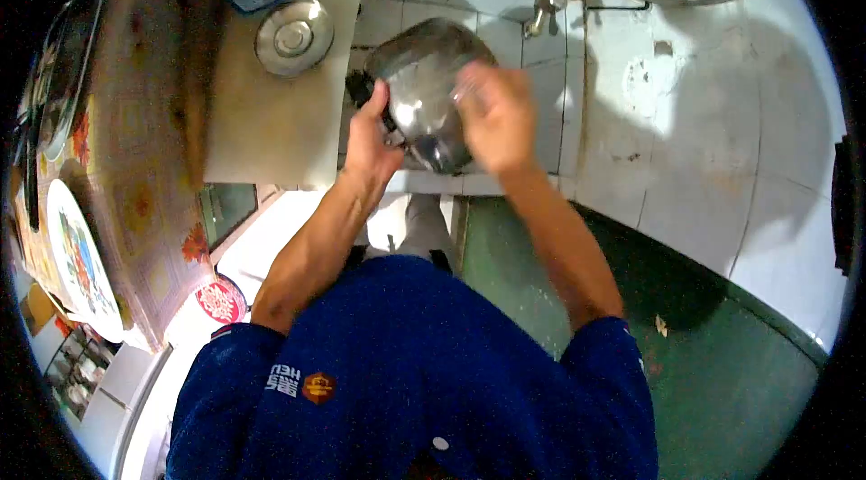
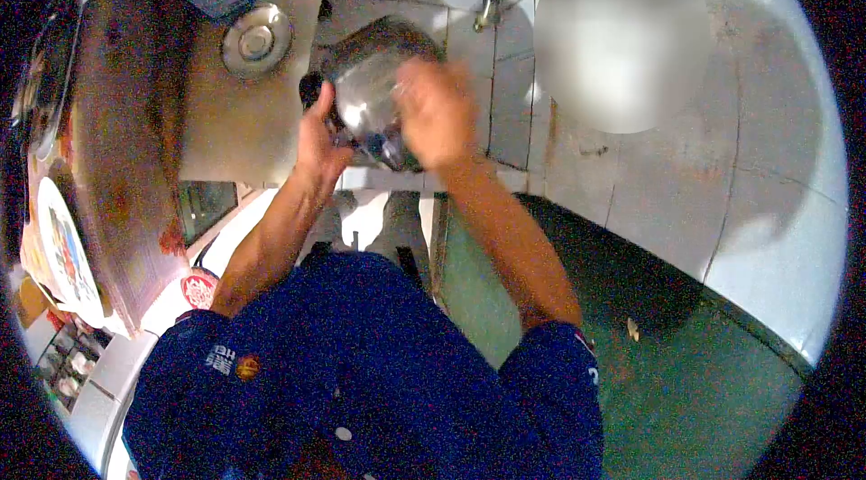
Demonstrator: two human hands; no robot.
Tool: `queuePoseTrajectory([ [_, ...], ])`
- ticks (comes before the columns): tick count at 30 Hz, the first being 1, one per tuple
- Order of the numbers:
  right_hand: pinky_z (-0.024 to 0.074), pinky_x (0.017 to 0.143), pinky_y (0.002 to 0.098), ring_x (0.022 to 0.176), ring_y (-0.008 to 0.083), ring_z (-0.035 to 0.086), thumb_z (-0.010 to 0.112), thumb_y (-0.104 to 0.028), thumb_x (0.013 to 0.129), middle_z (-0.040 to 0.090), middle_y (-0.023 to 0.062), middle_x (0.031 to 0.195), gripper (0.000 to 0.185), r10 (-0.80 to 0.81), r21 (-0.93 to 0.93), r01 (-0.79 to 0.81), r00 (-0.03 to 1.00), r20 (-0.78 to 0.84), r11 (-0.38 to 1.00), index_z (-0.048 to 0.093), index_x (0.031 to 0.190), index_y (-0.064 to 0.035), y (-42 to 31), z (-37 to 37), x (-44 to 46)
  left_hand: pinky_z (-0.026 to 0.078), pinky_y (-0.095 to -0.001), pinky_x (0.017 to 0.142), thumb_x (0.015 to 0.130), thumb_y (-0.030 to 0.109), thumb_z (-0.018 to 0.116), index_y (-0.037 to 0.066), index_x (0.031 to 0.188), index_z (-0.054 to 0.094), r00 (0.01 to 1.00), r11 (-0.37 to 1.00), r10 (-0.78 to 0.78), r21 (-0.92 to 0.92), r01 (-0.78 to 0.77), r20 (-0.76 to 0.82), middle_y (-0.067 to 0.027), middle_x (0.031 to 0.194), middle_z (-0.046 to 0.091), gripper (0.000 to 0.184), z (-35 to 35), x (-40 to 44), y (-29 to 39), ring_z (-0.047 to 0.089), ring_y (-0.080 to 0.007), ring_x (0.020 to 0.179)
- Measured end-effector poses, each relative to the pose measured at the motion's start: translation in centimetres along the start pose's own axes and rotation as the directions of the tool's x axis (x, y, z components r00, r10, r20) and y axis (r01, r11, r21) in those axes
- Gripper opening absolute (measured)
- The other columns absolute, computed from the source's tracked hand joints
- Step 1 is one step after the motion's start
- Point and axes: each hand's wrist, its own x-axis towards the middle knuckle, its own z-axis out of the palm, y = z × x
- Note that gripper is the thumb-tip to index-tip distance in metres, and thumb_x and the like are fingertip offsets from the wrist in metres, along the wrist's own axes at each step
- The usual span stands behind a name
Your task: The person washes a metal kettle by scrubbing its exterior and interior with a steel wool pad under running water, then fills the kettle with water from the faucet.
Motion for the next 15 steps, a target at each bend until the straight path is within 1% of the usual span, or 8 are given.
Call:
queuePoseTrajectory([
  [1,0.0469,0.085,0.0378,0.094,0.0291,0.06,0.072,-0.009,0.073,0.065,0.0127,0.097,0.027,0.257,0.067,-0.249,0.955,-0.147,0.966,0.064,0.099,-0.0061,0.6,-0.3,1.7,0.04,-0.0494,0.099,0.093,0.041,0.051,0.007,0.121,0.054,0.998,0.996,0.005,0.084,0.001,-0.066,-0.01,0.119,0.059,0.044,0.5,-0.3,-0.1,0.055,-0.028,0.112],
  [4,0.0467,0.085,0.0378,0.094,0.0292,0.06,0.071,-0.009,0.074,0.064,0.0126,0.099,0.026,0.026,-0.082,-0.028,0.999,-0.028,0.996,0.064,0.099,-0.0065,0.3,-0.4,1.8,0.04,-0.0482,0.098,0.093,0.041,0.052,0.009,0.121,0.054,0.998,0.998,0.064,0.029,-0.064,-0.001,-0.0091,0.118,0.06,0.043,0.7,0.5,0.6,0.055,-0.0276,0.11],
  [6,0.0468,0.085,0.0373,0.093,0.0293,0.06,0.072,-0.009,0.074,0.065,0.0126,0.099,0.026,0.272,0.072,-0.266,0.957,-0.099,0.961,0.064,0.098,-0.0066,0.1,-0.7,1.6,0.04,-0.0476,0.098,0.093,0.041,0.052,0.009,0.122,0.054,0.998,0.996,-0.019,0.083,0.025,-0.067,-0.009,0.119,0.06,0.043,1.0,-0.9,0.3,0.055,-0.0271,0.111],
  [7,0.0468,0.085,0.0373,0.093,0.0293,0.06,0.072,-0.009,0.074,0.065,0.0126,0.099,0.026,0.264,0.074,-0.258,0.96,-0.095,0.963,0.064,0.098,-0.0066,-0.1,-0.7,1.3,0.04,-0.0476,0.098,0.093,0.041,0.052,0.009,0.122,0.054,0.998,0.997,-0.011,0.077,0.016,-0.068,-0.009,0.119,0.06,0.043,0.6,-1.0,0.1,0.055,-0.0271,0.111],
  [9,0.0469,0.084,0.0372,0.091,0.0303,0.06,0.072,-0.011,0.075,0.065,0.0129,0.099,0.024,-0.158,-0.037,0.16,0.987,0.034,0.986,0.065,0.097,-0.0063,0.0,-0.3,1.0,0.039,-0.0471,0.098,0.093,0.041,0.053,0.01,0.122,0.054,0.999,0.999,0.038,0.029,-0.037,-0.013,-0.0081,0.12,0.059,0.043,0.3,-0.1,0.4,0.055,-0.0266,0.111],
  [11,0.0469,0.084,0.038,0.093,0.0308,0.06,0.071,-0.012,0.076,0.065,0.0129,0.099,0.023,0.184,-0.003,-0.185,0.978,-0.099,0.983,0.065,0.097,-0.005,0.8,-0.3,1.7,0.036,-0.0445,0.102,0.093,0.04,0.052,0.007,0.124,0.052,0.996,0.995,-0.06,0.076,0.065,-0.071,-0.009,0.123,0.057,0.045,0.2,-0.1,0.1,0.051,-0.0267,0.114],
  [13,0.0467,0.085,0.0368,0.094,0.0291,0.06,0.072,-0.013,0.075,0.065,0.013,0.1,0.025,0.043,-0.147,-0.047,0.999,-0.033,0.988,0.064,0.098,-0.0044,0.9,-0.4,1.2,0.037,-0.0434,0.1,0.093,0.042,0.053,0.007,0.123,0.052,0.999,0.997,0.043,0.067,-0.041,-0.022,-0.0084,0.119,0.058,0.046,0.6,0.0,-0.1,0.052,-0.0262,0.111],
  [15,0.0466,0.085,0.0368,0.093,0.0286,0.06,0.071,-0.013,0.075,0.065,0.013,0.099,0.025,0.076,-0.092,-0.081,0.995,-0.058,0.992,0.064,0.098,-0.0048,1.4,0.2,2.0,0.037,-0.0436,0.1,0.093,0.041,0.053,0.007,0.123,0.052,0.999,0.997,0.028,0.072,-0.026,-0.028,-0.0085,0.119,0.058,0.046,0.9,0.9,0.6,0.052,-0.026,0.111],
])
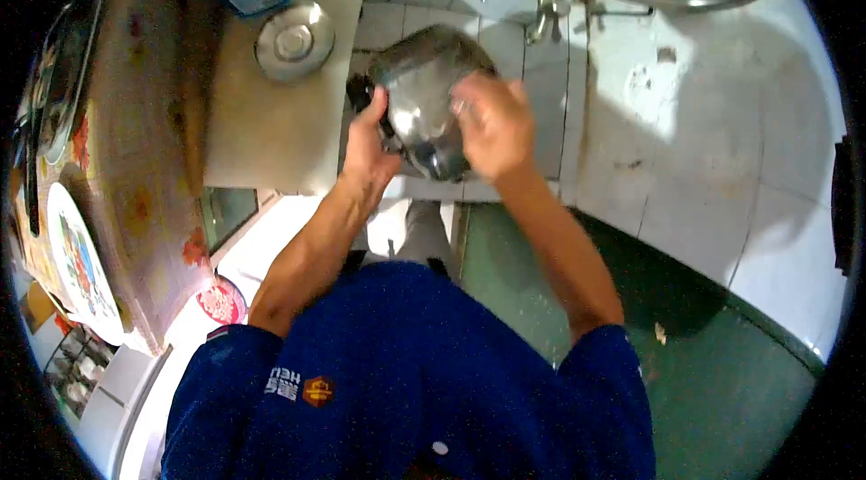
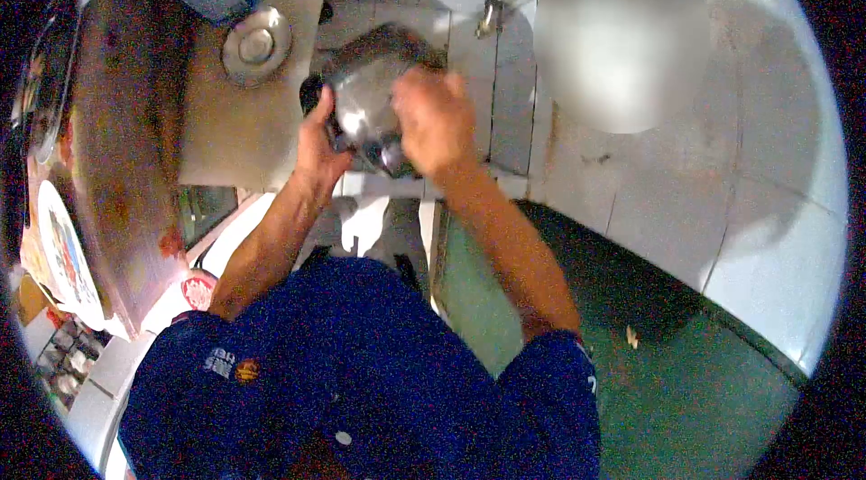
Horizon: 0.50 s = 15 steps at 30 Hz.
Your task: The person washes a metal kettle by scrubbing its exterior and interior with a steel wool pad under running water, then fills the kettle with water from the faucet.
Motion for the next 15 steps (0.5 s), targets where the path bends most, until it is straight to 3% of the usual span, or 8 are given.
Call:
queuePoseTrajectory([
  [1,0.0465,0.085,0.0368,0.093,0.028,0.06,0.071,-0.012,0.076,0.066,0.0129,0.098,0.025,0.066,0.038,-0.067,0.998,0.012,0.997,0.064,0.099,-0.0052,-0.2,-0.4,-0.9,0.037,-0.0437,0.1,0.093,0.041,0.053,0.007,0.123,0.052,0.998,0.999,-0.052,-0.006,0.052,-0.031,-0.0086,0.119,0.058,0.045,-0.1,-1.2,-0.4,0.052,-0.0259,0.111],
  [2,0.0463,0.086,0.0378,0.093,0.028,0.061,0.07,-0.011,0.076,0.066,0.0125,0.096,0.024,0.411,0.182,-0.411,0.911,0.036,0.893,0.064,0.099,-0.0061,-0.4,-0.9,0.4,0.038,-0.0442,0.1,0.094,0.039,0.051,0.007,0.122,0.053,0.995,0.997,-0.048,0.051,0.053,-0.082,-0.0086,0.12,0.058,0.043,0.5,-2.0,-0.2,0.051,-0.0252,0.113],
  [5,0.0479,0.082,0.0366,0.091,0.0271,0.061,0.072,-0.008,0.074,0.066,0.0109,0.093,0.021,-0.263,0.101,0.256,0.963,0.057,0.961,0.065,0.094,-0.0067,-0.7,0.0,-1.6,0.038,-0.0499,0.1,0.092,0.042,0.053,0.009,0.126,0.051,0.995,0.997,0.004,-0.079,0.004,0.097,-0.0095,0.122,0.058,0.047,-2.9,1.1,-1.1,0.054,-0.03,0.112],
  [8,0.0478,0.082,0.0359,0.09,0.0276,0.061,0.072,-0.007,0.073,0.066,0.0085,0.092,0.02,0.125,0.006,-0.125,0.991,-0.052,0.992,0.066,0.092,-0.0072,0.2,0.1,-0.4,0.036,-0.0477,0.1,0.092,0.042,0.054,0.007,0.125,0.052,0.999,1.0,-0.022,-0.006,0.022,-0.038,-0.0099,0.123,0.056,0.048,-2.1,0.6,-1.5,0.05,-0.0284,0.116],
  [10,0.0478,0.083,0.0371,0.092,0.0294,0.062,0.07,-0.011,0.076,0.066,0.0117,0.094,0.02,-0.302,0.113,0.293,0.95,0.076,0.95,0.065,0.096,-0.0062,-0.8,-0.3,-1.5,0.036,-0.0472,0.099,0.092,0.041,0.055,0.007,0.124,0.052,0.999,0.999,-0.035,-0.031,0.035,0.022,-0.0097,0.123,0.056,0.048,-1.5,0.7,-0.6,0.049,-0.0281,0.116],
  [12,0.048,0.082,0.0369,0.091,0.0297,0.062,0.07,-0.01,0.076,0.066,0.0122,0.094,0.02,0.193,0.101,-0.186,0.98,-0.057,0.977,0.066,0.095,-0.0063,0.3,-0.2,-0.3,0.037,-0.0468,0.099,0.091,0.041,0.056,0.006,0.124,0.052,0.998,1.0,-0.025,-0.005,0.025,-0.052,-0.0099,0.123,0.056,0.048,-0.7,-0.5,-1.2,0.051,-0.0282,0.114],
  [14,0.0477,0.083,0.0361,0.089,0.0293,0.062,0.07,-0.01,0.076,0.066,0.012,0.094,0.021,0.158,0.102,-0.147,0.982,-0.105,0.984,0.065,0.096,-0.0052,0.7,0.4,0.0,0.038,-0.0464,0.099,0.091,0.041,0.056,0.005,0.121,0.055,0.995,1.0,0.0,-0.031,-0.003,-0.103,-0.0102,0.118,0.06,0.047,-1.4,0.5,-1.3,0.055,-0.0283,0.108],
  [15,0.0477,0.083,0.0365,0.089,0.0294,0.062,0.069,-0.01,0.077,0.066,0.0128,0.094,0.022,-0.082,0.105,0.082,0.997,0.002,0.991,0.064,0.097,-0.0044,0.3,0.2,-0.6,0.039,-0.0451,0.098,0.091,0.041,0.056,0.005,0.119,0.056,1.0,0.996,0.02,-0.085,-0.019,0.008,-0.0101,0.117,0.061,0.045,-1.2,0.1,-0.9,0.056,-0.0267,0.107],
])
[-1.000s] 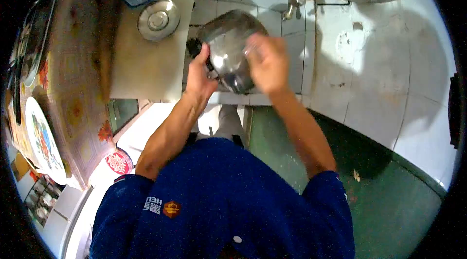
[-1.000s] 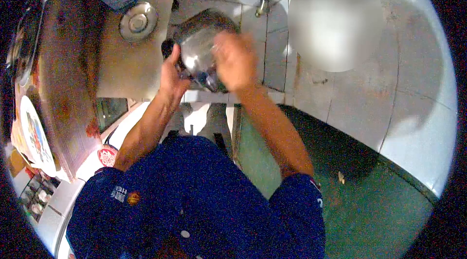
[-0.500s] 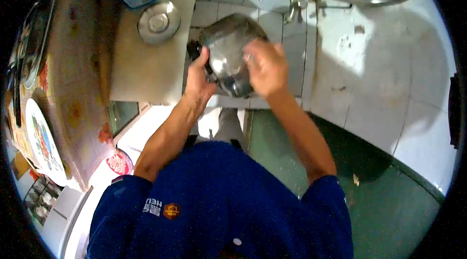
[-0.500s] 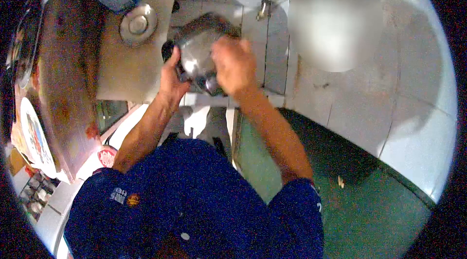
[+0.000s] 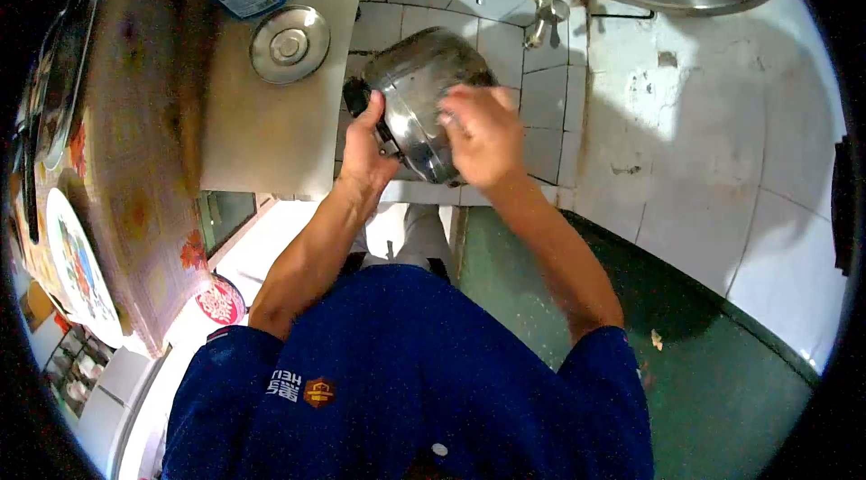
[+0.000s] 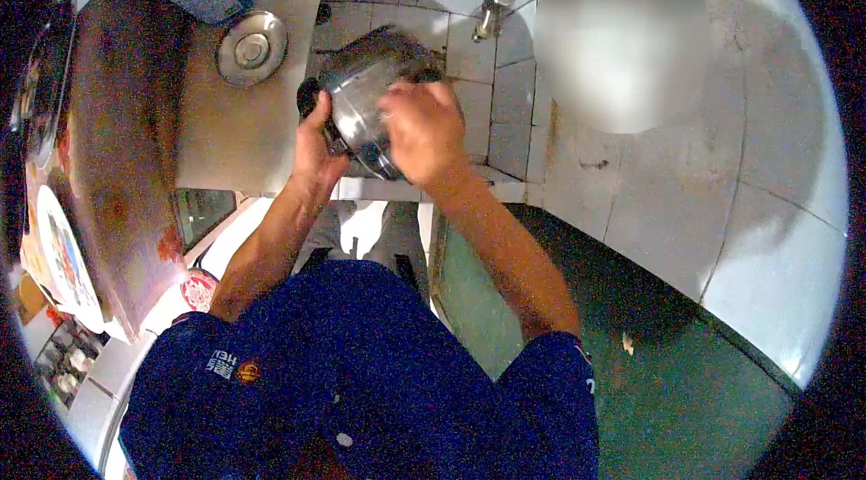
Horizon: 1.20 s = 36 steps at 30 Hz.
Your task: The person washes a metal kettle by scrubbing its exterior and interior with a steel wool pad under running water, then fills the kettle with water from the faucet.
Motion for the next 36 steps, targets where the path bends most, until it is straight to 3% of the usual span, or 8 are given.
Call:
queuePoseTrajectory([
  [14,0.046,0.085,0.0361,0.09,0.0292,0.061,0.069,-0.007,0.076,0.066,0.0115,0.095,0.021,0.259,0.033,-0.257,0.962,-0.086,0.966,0.064,0.096,-0.0058,1.7,0.7,0.7,0.041,-0.0418,0.097,0.094,0.039,0.052,0.003,0.12,0.055,0.995,0.998,-0.045,0.05,0.05,-0.084,-0.0096,0.114,0.061,0.044,0.5,-0.3,-0.3,0.056,-0.0251,0.107],
  [17,0.0466,0.084,0.0361,0.091,0.0277,0.061,0.068,-0.01,0.079,0.066,0.0121,0.096,0.019,-0.184,0.066,0.179,0.98,0.072,0.982,0.064,0.096,-0.0048,0.1,0.9,-1.2,0.043,-0.0421,0.095,0.093,0.036,0.053,0.003,0.117,0.056,1.0,1.0,-0.008,-0.013,0.008,0.009,-0.0095,0.112,0.062,0.041,0.4,0.4,-0.3,0.057,-0.0245,0.104],
  [19,0.0476,0.08,0.0369,0.088,0.0282,0.06,0.069,-0.007,0.076,0.067,0.0109,0.095,0.019,0.341,0.084,-0.334,0.937,-0.08,0.939,0.064,0.094,-0.0059,1.9,0.8,0.7,0.043,-0.0424,0.096,0.094,0.035,0.053,0.004,0.118,0.056,0.988,0.993,-0.059,0.096,0.073,-0.146,-0.0092,0.113,0.062,0.04,2.4,-1.0,0.5,0.057,-0.025,0.105],
  [22,0.0469,0.081,0.0376,0.089,0.0281,0.06,0.07,-0.006,0.075,0.067,0.0105,0.095,0.02,-0.215,0.097,0.208,0.974,0.072,0.973,0.064,0.094,-0.0053,0.0,0.7,-0.8,0.04,-0.043,0.098,0.093,0.038,0.054,0.005,0.117,0.057,1.0,1.0,-0.028,0.001,0.028,-0.001,-0.009,0.115,0.061,0.041,0.3,1.2,0.2,0.057,-0.0252,0.105],
  [25,0.0469,0.082,0.0377,0.089,0.0285,0.061,0.072,-0.002,0.071,0.066,0.0097,0.096,0.023,0.258,-0.007,-0.258,0.965,-0.048,0.966,0.065,0.093,-0.0065,1.6,0.9,0.5,0.038,-0.0434,0.101,0.094,0.038,0.052,0.004,0.121,0.055,0.987,0.995,-0.021,0.098,0.037,-0.16,-0.0099,0.118,0.059,0.043,1.9,-0.1,0.3,0.055,-0.0264,0.11],
  [27,0.0464,0.085,0.0371,0.092,0.0276,0.062,0.072,-0.006,0.074,0.066,0.0105,0.098,0.021,-0.174,0.053,0.169,0.979,0.106,0.984,0.065,0.094,-0.0051,0.5,0.8,-0.4,0.038,-0.044,0.101,0.093,0.038,0.053,0.004,0.12,0.055,0.999,0.998,-0.035,-0.052,0.037,0.029,-0.01,0.118,0.059,0.043,-0.1,1.0,0.2,0.053,-0.026,0.112],
  [30,0.0456,0.086,0.0366,0.092,0.0281,0.062,0.071,-0.008,0.076,0.066,0.0115,0.101,0.021,0.334,0.024,-0.334,0.94,-0.064,0.942,0.065,0.095,-0.0048,1.9,0.9,1.0,0.039,-0.046,0.1,0.092,0.039,0.054,0.006,0.122,0.054,0.996,0.998,-0.034,0.052,0.039,-0.084,-0.0091,0.119,0.059,0.044,-0.8,1.1,-0.3,0.054,-0.0265,0.111],
  [36,0.0454,0.08,0.0445,0.089,0.0344,0.061,0.071,-0.007,0.073,0.065,0.0137,0.096,0.02,0.094,0.117,-0.098,0.995,0.044,0.988,0.064,0.092,-0.0061,1.5,0.8,0.8,0.041,-0.0441,0.097,0.092,0.037,0.056,0.004,0.121,0.054,0.99,0.994,-0.019,0.104,0.034,-0.14,-0.0102,0.12,0.058,0.045,0.3,0.6,-0.1,0.056,-0.0265,0.108],
])
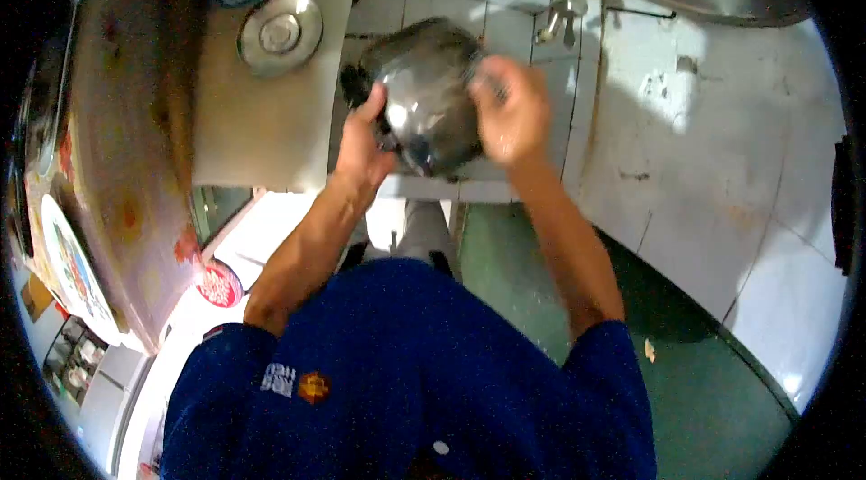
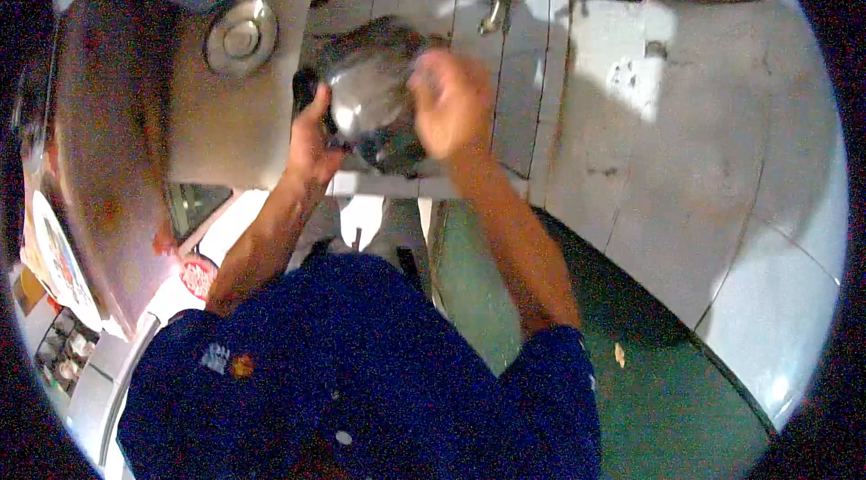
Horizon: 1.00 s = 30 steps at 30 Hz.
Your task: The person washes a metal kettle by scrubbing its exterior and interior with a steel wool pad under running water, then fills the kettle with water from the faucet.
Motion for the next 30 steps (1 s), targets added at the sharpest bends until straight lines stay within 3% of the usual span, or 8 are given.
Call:
queuePoseTrajectory([
  [2,0.0486,0.079,0.0346,0.084,0.0236,0.062,0.073,-0.005,0.073,0.066,0.0102,0.094,0.024,-0.366,-0.031,0.372,0.922,0.127,0.928,0.064,0.095,-0.0021,-0.5,0.2,-1.3,0.039,-0.0454,0.099,0.091,0.038,0.057,0.006,0.12,0.055,0.995,0.996,0.002,-0.09,0.007,0.101,-0.0094,0.12,0.058,0.043,-0.3,0.6,0.3,0.054,-0.0265,0.11],
  [3,0.0486,0.079,0.0346,0.084,0.0236,0.062,0.073,-0.005,0.073,0.066,0.0102,0.094,0.024,-0.328,-0.024,0.335,0.932,0.156,0.942,0.064,0.095,-0.0021,0.1,-0.5,-2.6,0.038,-0.0461,0.099,0.091,0.038,0.058,0.006,0.12,0.056,0.997,0.996,-0.045,-0.071,0.049,0.06,-0.0094,0.119,0.058,0.043,-0.5,0.2,0.0,0.053,-0.0266,0.111],
  [5,0.0493,0.074,0.028,0.085,0.0158,0.06,0.073,-0.007,0.076,0.065,0.0059,0.094,0.025,0.26,0.369,-0.203,0.959,-0.112,0.907,0.063,0.098,0.0001,3.3,-1.4,-0.6,0.037,-0.0472,0.1,0.091,0.039,0.057,0.006,0.12,0.055,0.999,0.999,-0.006,-0.038,0.007,0.032,-0.0096,0.12,0.058,0.044,-1.0,1.7,0.2,0.052,-0.0266,0.112],
  [10,0.0504,0.076,0.0282,0.084,0.0154,0.061,0.074,-0.011,0.077,0.065,0.0081,0.096,0.025,0.467,0.135,-0.447,0.861,-0.204,0.884,0.064,0.099,-0.0022,3.6,-6.0,-2.2,0.038,-0.0465,0.1,0.091,0.044,0.054,0.009,0.122,0.055,0.998,0.985,0.057,-0.166,-0.052,0.024,-0.0079,0.12,0.059,0.046,-1.8,1.2,0.5,0.053,-0.027,0.113],
  [21,0.0503,0.083,0.0276,0.099,0.0165,0.058,0.068,0.003,0.079,0.06,0.0137,0.115,0.028,0.43,0.33,-0.345,0.872,-0.235,0.879,0.059,0.105,-0.002,3.1,-5.2,-5.2,0.04,-0.049,0.096,0.09,0.044,0.057,0.01,0.121,0.057,0.994,0.978,0.113,-0.177,-0.111,-0.001,-0.0083,0.118,0.061,0.046,-2.2,1.6,0.0,0.054,-0.0259,0.111],
  [24,0.0488,0.087,0.0305,0.101,0.0196,0.058,0.068,0.001,0.078,0.059,0.0155,0.118,0.03,0.173,0.258,-0.102,0.946,-0.273,0.961,0.058,0.106,-0.0016,2.6,-4.0,-5.6,0.039,-0.05,0.097,0.091,0.043,0.056,0.01,0.122,0.056,0.995,0.981,0.081,-0.17,-0.089,-0.052,-0.0082,0.119,0.06,0.046,-2.4,1.8,-0.5,0.054,-0.0261,0.112],
  [26,0.0473,0.089,0.0337,0.102,0.0227,0.059,0.071,-0.005,0.077,0.059,0.0167,0.118,0.032,-0.077,-0.272,0.089,0.995,0.058,0.958,0.058,0.107,-0.0007,0.3,-3.8,-5.2,0.039,-0.0505,0.097,0.091,0.044,0.055,0.009,0.121,0.056,0.994,0.981,0.084,-0.167,-0.095,-0.075,-0.0079,0.118,0.06,0.046,-1.5,1.6,-0.6,0.053,-0.0263,0.112],
  [30,0.046,0.089,0.0384,0.099,0.0279,0.06,0.07,-0.008,0.075,0.063,0.0164,0.109,0.019,0.238,0.009,-0.241,0.948,-0.21,0.97,0.065,0.093,-0.0027,2.1,-1.4,-3.8,0.039,-0.052,0.096,0.092,0.045,0.053,0.009,0.12,0.056,0.984,0.976,0.086,-0.187,-0.115,-0.154,-0.0081,0.118,0.058,0.045,-1.3,2.1,-1.2,0.052,-0.0269,0.113],
])
